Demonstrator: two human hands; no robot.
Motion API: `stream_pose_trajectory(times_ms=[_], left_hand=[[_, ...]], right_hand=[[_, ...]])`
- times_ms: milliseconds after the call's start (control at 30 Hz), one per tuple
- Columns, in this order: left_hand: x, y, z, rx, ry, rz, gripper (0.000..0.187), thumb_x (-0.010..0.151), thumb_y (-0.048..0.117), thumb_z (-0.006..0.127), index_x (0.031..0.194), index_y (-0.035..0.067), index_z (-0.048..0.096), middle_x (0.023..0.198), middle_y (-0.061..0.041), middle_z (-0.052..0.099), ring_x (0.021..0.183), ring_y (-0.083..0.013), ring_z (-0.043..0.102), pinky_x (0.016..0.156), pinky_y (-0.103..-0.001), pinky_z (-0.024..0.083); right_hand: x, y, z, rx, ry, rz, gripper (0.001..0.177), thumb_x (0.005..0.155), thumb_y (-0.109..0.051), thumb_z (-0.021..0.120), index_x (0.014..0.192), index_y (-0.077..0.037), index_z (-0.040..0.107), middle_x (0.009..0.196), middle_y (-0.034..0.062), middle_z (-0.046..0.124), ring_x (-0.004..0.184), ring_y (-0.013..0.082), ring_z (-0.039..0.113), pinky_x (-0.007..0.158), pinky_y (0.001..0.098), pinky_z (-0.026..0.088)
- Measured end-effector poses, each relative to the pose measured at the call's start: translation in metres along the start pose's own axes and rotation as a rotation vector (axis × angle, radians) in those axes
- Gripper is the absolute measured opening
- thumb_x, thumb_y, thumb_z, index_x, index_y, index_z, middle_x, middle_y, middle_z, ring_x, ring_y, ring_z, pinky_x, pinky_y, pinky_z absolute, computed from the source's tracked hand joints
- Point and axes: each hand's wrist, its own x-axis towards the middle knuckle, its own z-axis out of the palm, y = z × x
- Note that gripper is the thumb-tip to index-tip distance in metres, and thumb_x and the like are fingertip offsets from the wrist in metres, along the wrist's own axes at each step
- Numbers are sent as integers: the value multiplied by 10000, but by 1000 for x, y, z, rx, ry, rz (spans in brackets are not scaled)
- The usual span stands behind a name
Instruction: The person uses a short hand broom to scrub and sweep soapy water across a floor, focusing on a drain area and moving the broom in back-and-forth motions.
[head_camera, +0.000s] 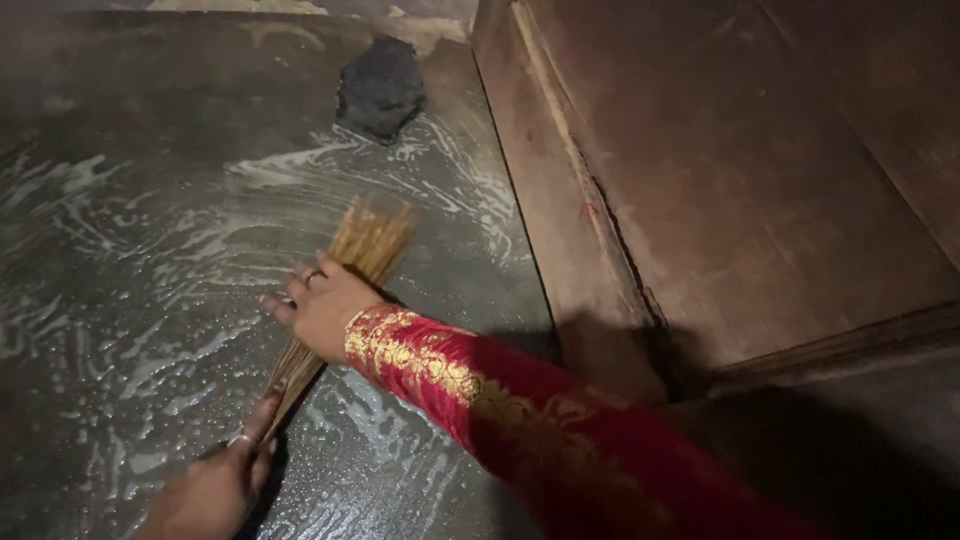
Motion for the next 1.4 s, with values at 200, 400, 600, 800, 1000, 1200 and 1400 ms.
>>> stream_pose_trajectory(times_ms=[200,400,600,800,1000,1200,1400], left_hand=[[-7,-72,38,-71,382,-184,602,1006,442,547,1592,495,419,811,-146,783,609,-200,711,665,-344,657],[3,-91,19,-118,561,-372,662,1054,341,565,1689,380,385,846,-201,766,607,-292,718,665,-423,642],[33,-52,2,-257,161,-348,810,1022,413,526,1702,477,90,1044,-304,741,936,-431,732,927,-518,567],[9,48,-45,1,-76,-76,707,1026,516,409,1664,512,105,1190,-210,751,1084,-377,757,1011,-491,583],[30,95,-97,76,-79,-26,466,1033,502,361,1499,499,357,1312,-101,708,1172,-354,717,1019,-489,572],[62,108,-115,18,-79,-71,666,1031,515,341,1625,601,51,1311,-157,691,1204,-347,699,1045,-489,548],[76,93,-109,104,-84,-96,663,1035,542,336,1620,589,27,1290,-132,717,1184,-325,719,1034,-470,569]], right_hand=[[-1,1,12,-34,27,-23,553,993,-242,492,1529,-124,423,1577,178,411,1489,331,337,1237,526,197],[-8,7,8,-35,-1,-4,543,991,-235,495,1522,-146,430,1572,193,404,1508,351,307,1236,540,189],[1,2,4,-60,-2,-34,620,955,-286,541,1541,-144,397,1574,188,388,1497,347,301,1223,543,188],[7,0,-7,-43,22,24,765,904,-540,594,1551,-193,376,1581,196,381,1509,371,275,1234,576,163],[10,13,-8,-46,67,136,865,865,-568,631,1575,-164,346,1579,208,382,1515,379,262,1235,562,146],[14,36,35,21,264,357,636,967,-363,483,1554,-141,378,1578,212,407,1481,394,333,1218,558,187],[5,42,57,99,190,380,577,1010,-218,405,1576,-113,374,1575,199,415,1496,402,333,1232,581,177]])
